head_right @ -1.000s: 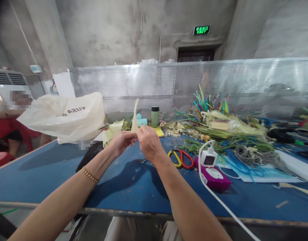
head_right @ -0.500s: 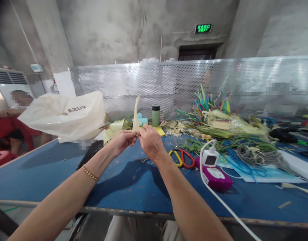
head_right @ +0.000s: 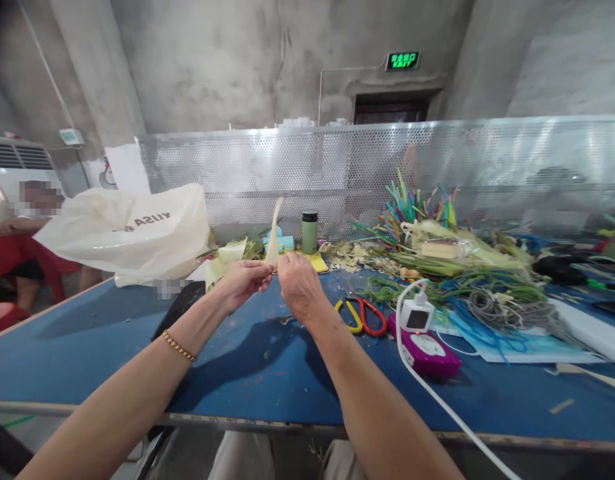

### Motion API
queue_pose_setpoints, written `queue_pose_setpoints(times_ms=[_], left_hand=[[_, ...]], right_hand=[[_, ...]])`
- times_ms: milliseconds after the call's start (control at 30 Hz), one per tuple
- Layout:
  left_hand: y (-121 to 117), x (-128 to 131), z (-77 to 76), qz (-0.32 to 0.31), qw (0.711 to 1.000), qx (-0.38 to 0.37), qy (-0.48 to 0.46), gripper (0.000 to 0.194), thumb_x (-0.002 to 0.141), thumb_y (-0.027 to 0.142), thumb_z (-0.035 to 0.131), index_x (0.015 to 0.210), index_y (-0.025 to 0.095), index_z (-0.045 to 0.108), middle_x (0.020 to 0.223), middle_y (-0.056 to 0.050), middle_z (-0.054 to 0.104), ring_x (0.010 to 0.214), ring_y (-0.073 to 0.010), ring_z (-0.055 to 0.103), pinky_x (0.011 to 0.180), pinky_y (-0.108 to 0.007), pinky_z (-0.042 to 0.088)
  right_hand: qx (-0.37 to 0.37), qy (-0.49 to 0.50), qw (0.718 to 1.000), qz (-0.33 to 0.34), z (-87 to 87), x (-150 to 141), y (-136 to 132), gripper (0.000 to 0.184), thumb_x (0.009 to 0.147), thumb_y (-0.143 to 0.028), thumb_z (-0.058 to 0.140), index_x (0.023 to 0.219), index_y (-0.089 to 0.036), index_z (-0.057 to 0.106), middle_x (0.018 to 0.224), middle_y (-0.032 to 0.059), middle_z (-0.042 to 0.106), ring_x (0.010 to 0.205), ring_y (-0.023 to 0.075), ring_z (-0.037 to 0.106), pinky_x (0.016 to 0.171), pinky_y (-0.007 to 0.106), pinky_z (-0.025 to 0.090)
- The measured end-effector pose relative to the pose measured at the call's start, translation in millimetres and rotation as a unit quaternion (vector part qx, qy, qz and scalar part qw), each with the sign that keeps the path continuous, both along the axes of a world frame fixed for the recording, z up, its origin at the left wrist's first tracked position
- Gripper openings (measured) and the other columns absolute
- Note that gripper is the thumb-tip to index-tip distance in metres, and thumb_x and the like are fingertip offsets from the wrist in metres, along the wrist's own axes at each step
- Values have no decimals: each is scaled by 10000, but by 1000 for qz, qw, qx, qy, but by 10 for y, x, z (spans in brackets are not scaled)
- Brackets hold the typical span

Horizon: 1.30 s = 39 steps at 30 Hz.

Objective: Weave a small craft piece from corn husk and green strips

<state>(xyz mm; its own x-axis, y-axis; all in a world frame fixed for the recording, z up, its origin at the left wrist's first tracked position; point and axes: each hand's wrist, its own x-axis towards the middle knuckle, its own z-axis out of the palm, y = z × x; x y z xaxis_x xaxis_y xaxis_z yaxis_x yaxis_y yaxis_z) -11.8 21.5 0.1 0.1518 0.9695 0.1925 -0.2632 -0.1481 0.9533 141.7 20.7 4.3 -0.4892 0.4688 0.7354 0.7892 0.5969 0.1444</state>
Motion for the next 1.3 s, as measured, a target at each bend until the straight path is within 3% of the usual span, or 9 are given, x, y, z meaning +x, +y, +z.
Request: queue_pose_setpoints(times_ms=[367,567,933,1100,1300], left_hand=[[-34,-19,50,-41,997,-52,-31,140,626,59,631,530,112,544,489,9,478,404,-50,391,423,-208,290],[-31,-38,55,-55,996,-66,-31,121,624,56,590,533,117,539,484,11,473,403,-50,377,433,-215,307],[-23,-23,33,-21,998,-54,-3,67,665,68,633,599,73,627,516,-20,526,443,-70,452,439,-206,306],[-29,-42,39,-36,998,-55,16,77,709,94,646,635,75,638,553,-33,563,437,-67,461,447,-210,317],[-48,-44,34,-44,996,-35,67,141,720,150,654,600,82,627,555,-42,573,442,-77,480,460,-220,333]], right_hand=[[44,-60,997,-1,68,-21,-79,212,936,-124,428,832,-139,612,856,111,582,802,228,468,697,328,317],[25,-34,998,48,64,15,-57,167,938,-175,477,883,-146,632,874,88,574,854,210,483,731,312,337],[-42,-5,997,57,40,15,-27,212,919,-104,447,817,-122,632,847,106,569,821,203,493,743,300,373],[-79,80,990,84,47,55,-6,160,908,-172,527,811,-153,653,861,71,569,827,179,524,765,283,394],[-152,138,977,60,19,78,61,68,809,-156,628,763,-166,676,811,51,596,760,164,553,713,269,400]])
